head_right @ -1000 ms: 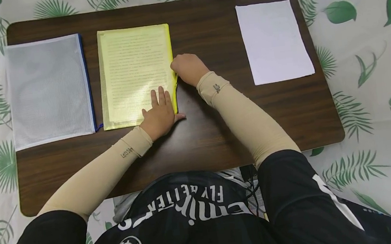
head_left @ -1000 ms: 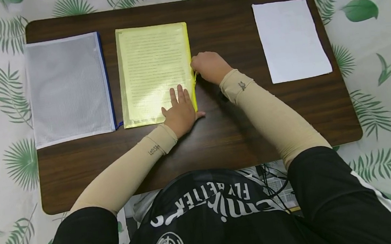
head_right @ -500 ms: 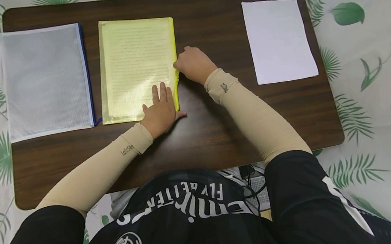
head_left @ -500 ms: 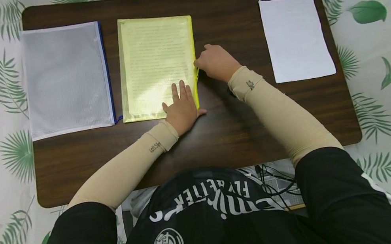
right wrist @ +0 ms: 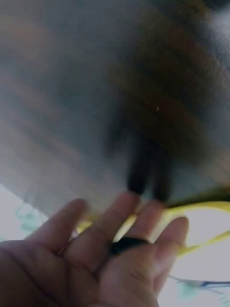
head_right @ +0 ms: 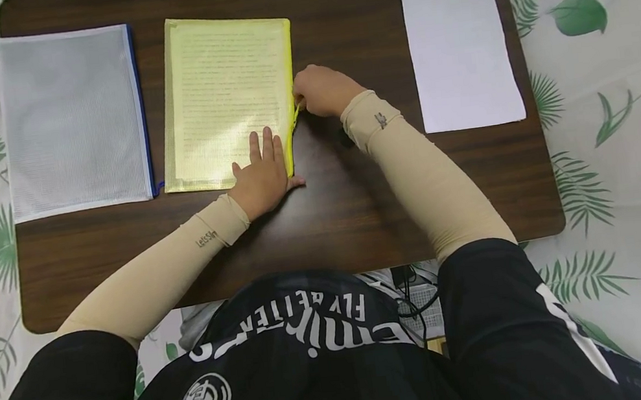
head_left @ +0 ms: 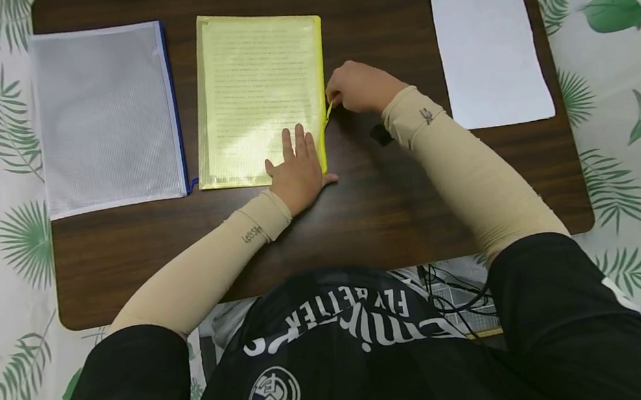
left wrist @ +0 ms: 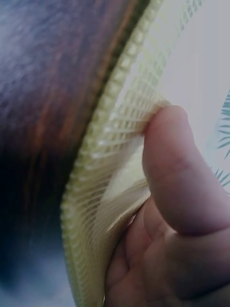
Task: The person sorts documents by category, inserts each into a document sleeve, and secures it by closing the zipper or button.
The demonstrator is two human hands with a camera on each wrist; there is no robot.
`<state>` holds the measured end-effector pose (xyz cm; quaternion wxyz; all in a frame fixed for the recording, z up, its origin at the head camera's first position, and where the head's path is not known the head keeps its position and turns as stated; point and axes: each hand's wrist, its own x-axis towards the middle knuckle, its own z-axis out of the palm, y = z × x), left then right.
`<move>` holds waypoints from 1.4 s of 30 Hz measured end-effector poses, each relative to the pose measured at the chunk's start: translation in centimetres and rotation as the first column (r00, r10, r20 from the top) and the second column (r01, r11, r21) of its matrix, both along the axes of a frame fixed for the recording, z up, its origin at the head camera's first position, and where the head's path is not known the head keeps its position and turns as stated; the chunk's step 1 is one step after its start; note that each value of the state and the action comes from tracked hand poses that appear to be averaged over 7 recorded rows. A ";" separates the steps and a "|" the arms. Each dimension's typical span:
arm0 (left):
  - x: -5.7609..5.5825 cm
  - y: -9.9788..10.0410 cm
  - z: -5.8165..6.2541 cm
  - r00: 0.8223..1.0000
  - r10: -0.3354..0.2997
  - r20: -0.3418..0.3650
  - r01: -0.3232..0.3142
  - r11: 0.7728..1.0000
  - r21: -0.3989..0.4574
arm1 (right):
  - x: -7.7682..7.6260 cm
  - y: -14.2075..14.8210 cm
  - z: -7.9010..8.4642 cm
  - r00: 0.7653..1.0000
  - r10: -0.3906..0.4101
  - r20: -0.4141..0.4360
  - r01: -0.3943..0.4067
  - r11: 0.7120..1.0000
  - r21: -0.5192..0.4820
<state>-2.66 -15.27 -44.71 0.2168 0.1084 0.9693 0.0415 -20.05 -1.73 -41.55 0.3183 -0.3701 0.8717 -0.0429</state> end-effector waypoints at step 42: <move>-0.5 0.4 -0.5 0.991 0.028 0.129 -0.028 1.000 -0.003 | 2.8 -0.9 -4.6 -0.336 0.033 0.941 0.907 -0.258 0.333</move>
